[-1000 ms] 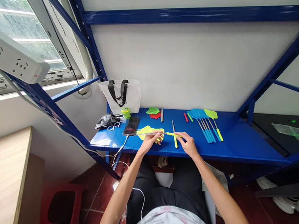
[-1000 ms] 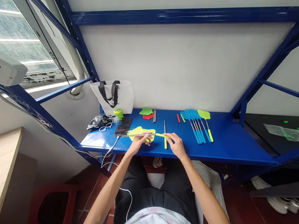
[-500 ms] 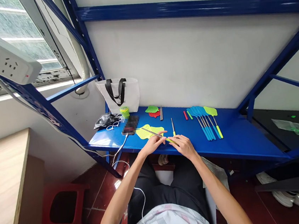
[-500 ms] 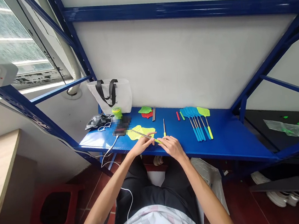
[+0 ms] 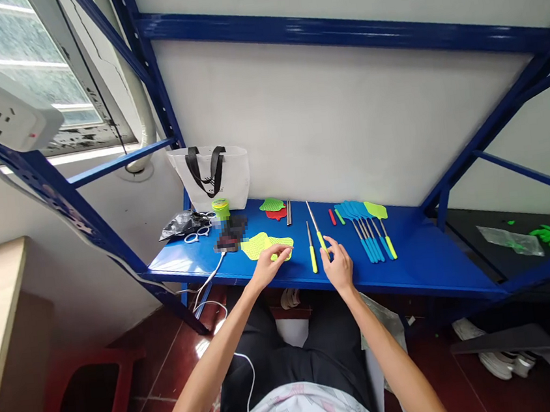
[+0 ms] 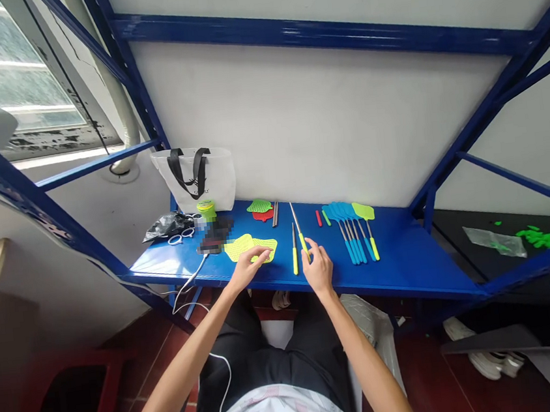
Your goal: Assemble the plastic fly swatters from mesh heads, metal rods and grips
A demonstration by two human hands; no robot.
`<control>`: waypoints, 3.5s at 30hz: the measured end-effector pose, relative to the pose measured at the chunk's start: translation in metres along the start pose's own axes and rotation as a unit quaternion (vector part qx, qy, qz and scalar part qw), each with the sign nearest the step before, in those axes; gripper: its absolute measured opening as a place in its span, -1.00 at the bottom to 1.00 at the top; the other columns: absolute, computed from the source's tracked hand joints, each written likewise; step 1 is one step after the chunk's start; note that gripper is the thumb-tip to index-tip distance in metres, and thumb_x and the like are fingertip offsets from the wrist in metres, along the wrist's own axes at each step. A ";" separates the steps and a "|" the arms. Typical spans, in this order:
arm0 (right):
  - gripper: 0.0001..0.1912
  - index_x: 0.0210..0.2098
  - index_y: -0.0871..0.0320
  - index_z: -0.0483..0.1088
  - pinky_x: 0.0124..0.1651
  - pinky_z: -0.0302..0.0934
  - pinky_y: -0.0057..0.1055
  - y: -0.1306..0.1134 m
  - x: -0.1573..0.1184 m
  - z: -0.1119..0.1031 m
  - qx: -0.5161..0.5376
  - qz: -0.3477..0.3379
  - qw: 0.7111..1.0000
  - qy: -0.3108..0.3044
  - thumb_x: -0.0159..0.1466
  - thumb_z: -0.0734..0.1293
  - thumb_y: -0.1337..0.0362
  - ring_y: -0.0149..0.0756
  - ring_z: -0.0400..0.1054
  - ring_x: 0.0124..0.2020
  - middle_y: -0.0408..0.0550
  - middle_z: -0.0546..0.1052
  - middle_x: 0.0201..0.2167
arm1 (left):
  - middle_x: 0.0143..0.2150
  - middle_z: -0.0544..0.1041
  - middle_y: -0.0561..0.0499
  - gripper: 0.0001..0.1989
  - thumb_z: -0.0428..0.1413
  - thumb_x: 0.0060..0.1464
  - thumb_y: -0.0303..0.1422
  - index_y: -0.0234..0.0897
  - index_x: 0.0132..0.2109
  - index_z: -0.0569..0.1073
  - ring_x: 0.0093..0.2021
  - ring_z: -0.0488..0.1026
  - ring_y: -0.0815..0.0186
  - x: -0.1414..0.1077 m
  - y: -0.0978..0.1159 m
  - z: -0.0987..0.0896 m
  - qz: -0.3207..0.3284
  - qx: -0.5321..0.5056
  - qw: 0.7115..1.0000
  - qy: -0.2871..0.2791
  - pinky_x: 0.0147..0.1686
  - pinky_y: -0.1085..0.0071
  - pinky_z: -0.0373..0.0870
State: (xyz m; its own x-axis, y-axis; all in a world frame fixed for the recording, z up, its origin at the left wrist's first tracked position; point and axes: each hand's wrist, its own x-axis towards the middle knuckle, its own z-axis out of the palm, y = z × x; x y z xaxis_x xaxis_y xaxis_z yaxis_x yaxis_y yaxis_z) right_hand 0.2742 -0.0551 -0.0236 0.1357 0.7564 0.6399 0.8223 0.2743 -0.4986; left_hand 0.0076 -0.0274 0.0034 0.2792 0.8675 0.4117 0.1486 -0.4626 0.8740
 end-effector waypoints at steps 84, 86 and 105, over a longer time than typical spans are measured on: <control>-0.51 0.27 0.05 0.59 0.41 0.32 0.11 0.026 0.014 -0.005 -0.125 -0.080 0.971 -0.187 0.62 0.11 0.17 0.08 0.46 0.39 0.12 0.61 0.35 | 0.51 0.51 -0.09 -0.54 -0.05 0.63 -0.04 -0.01 0.41 0.56 0.57 0.34 -0.01 -0.001 -0.022 -0.014 0.009 0.402 0.913 -0.078 0.62 -0.19 0.10; -0.52 0.27 0.04 0.59 0.41 0.32 0.10 0.026 0.014 -0.005 -0.126 -0.080 0.971 -0.186 0.62 0.11 0.17 0.08 0.46 0.38 0.12 0.61 0.35 | 0.51 0.51 -0.08 -0.54 -0.05 0.63 -0.04 0.00 0.41 0.56 0.57 0.34 0.00 -0.001 -0.022 -0.014 0.009 0.401 0.913 -0.078 0.62 -0.18 0.10; -0.51 0.27 0.03 0.59 0.39 0.32 0.09 0.028 0.014 -0.005 -0.129 -0.086 0.971 -0.183 0.62 0.11 0.15 0.07 0.46 0.37 0.12 0.62 0.34 | 0.50 0.51 -0.09 -0.52 -0.07 0.63 -0.03 -0.01 0.41 0.56 0.56 0.35 0.01 -0.001 -0.020 -0.014 0.008 0.395 0.915 -0.079 0.62 -0.18 0.08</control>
State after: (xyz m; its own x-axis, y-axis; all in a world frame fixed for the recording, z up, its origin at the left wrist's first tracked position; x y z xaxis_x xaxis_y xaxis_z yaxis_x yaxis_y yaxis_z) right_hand 0.3017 -0.0405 -0.0255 -0.1820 0.8857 0.4272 0.9327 0.2930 -0.2102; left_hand -0.0088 -0.0168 -0.0109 0.4109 0.8515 0.3257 0.7657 -0.5162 0.3838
